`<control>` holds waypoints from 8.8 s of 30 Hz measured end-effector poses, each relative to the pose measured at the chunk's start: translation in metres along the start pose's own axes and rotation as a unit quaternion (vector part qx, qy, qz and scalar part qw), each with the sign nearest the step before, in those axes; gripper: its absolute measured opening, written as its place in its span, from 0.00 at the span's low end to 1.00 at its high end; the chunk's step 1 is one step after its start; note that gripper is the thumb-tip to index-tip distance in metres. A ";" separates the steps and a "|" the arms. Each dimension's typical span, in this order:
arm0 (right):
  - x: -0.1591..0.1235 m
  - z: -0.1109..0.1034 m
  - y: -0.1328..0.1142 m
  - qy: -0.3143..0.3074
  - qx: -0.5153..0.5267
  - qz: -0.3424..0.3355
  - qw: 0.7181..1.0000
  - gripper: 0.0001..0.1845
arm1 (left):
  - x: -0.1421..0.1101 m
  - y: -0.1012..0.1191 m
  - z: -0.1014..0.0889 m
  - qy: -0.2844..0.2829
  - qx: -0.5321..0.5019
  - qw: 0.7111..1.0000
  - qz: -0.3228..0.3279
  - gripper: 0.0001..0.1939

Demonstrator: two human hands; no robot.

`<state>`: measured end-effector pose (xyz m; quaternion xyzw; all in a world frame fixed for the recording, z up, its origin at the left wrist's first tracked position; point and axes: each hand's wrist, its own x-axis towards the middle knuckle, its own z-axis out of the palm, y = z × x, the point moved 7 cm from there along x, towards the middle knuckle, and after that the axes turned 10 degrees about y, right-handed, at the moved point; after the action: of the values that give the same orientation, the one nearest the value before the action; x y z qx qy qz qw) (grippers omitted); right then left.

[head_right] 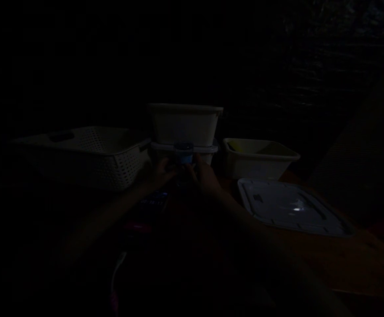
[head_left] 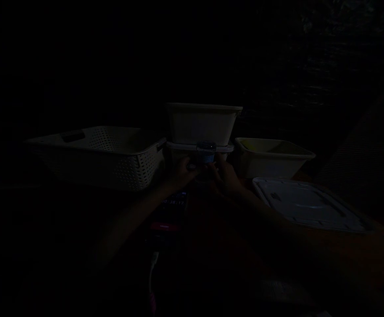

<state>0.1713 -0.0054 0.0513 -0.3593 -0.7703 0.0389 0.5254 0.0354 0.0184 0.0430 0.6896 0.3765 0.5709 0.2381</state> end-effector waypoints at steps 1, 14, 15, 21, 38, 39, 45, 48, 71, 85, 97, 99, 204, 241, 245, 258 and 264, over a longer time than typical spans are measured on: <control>0.000 0.000 0.000 -0.001 0.002 0.002 1.000 0.22 | 0.000 0.001 0.000 0.001 0.001 1.000 -0.003 0.22; 0.001 -0.001 -0.002 -0.003 0.003 0.009 1.000 0.21 | -0.002 0.000 0.002 -0.008 -0.017 1.000 -0.004 0.24; 0.001 -0.001 -0.002 -0.003 0.004 0.008 1.000 0.21 | -0.001 -0.001 0.002 -0.008 -0.016 1.000 -0.004 0.23; 0.000 0.000 -0.001 0.001 0.005 0.002 1.000 0.20 | -0.001 -0.002 0.003 -0.011 -0.028 1.000 -0.005 0.24; 0.000 0.000 -0.002 -0.007 0.004 0.015 1.000 0.20 | -0.003 0.003 0.002 -0.017 -0.012 1.000 -0.014 0.25; 0.000 -0.001 -0.002 -0.006 0.003 0.014 1.000 0.20 | -0.004 0.002 0.002 -0.019 -0.010 1.000 -0.013 0.25; 0.000 0.000 -0.002 0.005 0.012 0.006 1.000 0.19 | -0.001 0.001 0.002 -0.013 0.001 1.000 -0.006 0.24; 0.000 0.000 0.002 0.007 0.012 0.014 1.000 0.20 | 0.000 0.007 0.002 -0.027 0.008 1.000 -0.014 0.23; 0.000 0.011 0.012 0.015 0.100 0.032 0.994 0.27 | 0.007 -0.011 0.004 -0.095 -0.038 0.994 -0.033 0.22; -0.008 0.022 0.017 -0.010 0.132 0.041 0.990 0.30 | 0.006 -0.025 0.007 -0.096 -0.039 0.995 0.014 0.27; -0.006 0.019 0.015 -0.029 0.111 0.011 0.993 0.32 | 0.002 -0.007 0.005 -0.088 0.008 0.995 0.034 0.27; -0.007 0.019 0.016 -0.034 0.109 0.009 0.993 0.33 | 0.002 -0.009 0.006 -0.091 0.009 0.995 0.040 0.27; 0.000 0.005 0.017 -0.021 -0.010 0.032 0.999 0.26 | -0.001 -0.018 0.009 -0.246 0.048 0.968 0.027 0.43; 0.002 0.006 0.012 -0.062 0.094 0.015 0.994 0.25 | -0.006 -0.007 0.005 -0.179 0.154 0.970 0.047 0.39; 0.004 0.006 0.012 -0.064 0.089 0.019 0.994 0.24 | -0.005 -0.007 0.006 -0.175 0.142 0.973 0.055 0.38; 0.002 0.007 0.010 -0.066 0.082 0.026 0.994 0.27 | -0.003 -0.016 0.003 -0.185 0.134 0.973 0.014 0.42; 0.002 0.006 0.007 -0.056 0.076 0.014 0.995 0.25 | -0.003 -0.012 0.003 -0.173 0.148 0.974 0.025 0.40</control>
<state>0.1698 0.0022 0.0472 -0.3268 -0.7882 0.1246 0.5064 0.0350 0.0236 0.0319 0.8144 0.3928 0.3870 0.1809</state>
